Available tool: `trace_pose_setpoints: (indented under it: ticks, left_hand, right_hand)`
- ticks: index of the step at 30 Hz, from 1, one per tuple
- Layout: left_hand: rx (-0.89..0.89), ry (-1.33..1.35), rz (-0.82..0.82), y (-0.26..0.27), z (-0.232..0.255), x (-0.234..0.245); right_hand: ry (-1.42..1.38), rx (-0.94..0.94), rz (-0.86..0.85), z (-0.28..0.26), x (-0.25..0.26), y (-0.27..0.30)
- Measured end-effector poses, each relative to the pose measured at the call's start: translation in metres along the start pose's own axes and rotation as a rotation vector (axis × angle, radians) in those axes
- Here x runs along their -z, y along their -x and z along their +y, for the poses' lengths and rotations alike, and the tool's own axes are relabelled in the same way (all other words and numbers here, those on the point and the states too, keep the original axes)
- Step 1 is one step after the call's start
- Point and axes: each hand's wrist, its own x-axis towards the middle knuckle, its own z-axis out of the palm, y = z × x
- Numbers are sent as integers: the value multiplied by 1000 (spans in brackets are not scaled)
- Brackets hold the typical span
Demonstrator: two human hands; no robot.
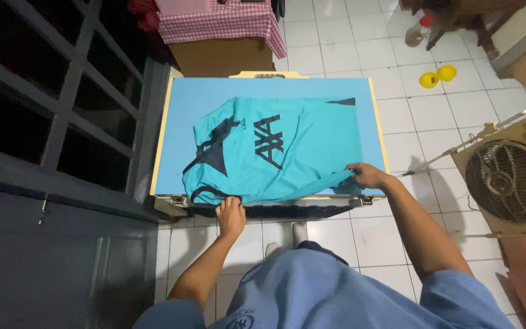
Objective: The person folds a series of shirts on a blue table by hand and places each one into a closet shelf.
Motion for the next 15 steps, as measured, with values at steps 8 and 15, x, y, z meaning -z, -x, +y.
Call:
trace_pose_setpoints:
  ticks: [8, 15]
  left_hand:
    - [-71, 407, -87, -69, -33, 51]
    - [-96, 2, -145, -205, -13, 94]
  right_hand:
    - [108, -85, -173, 10, 18, 6]
    - [419, 44, 210, -20, 59, -33]
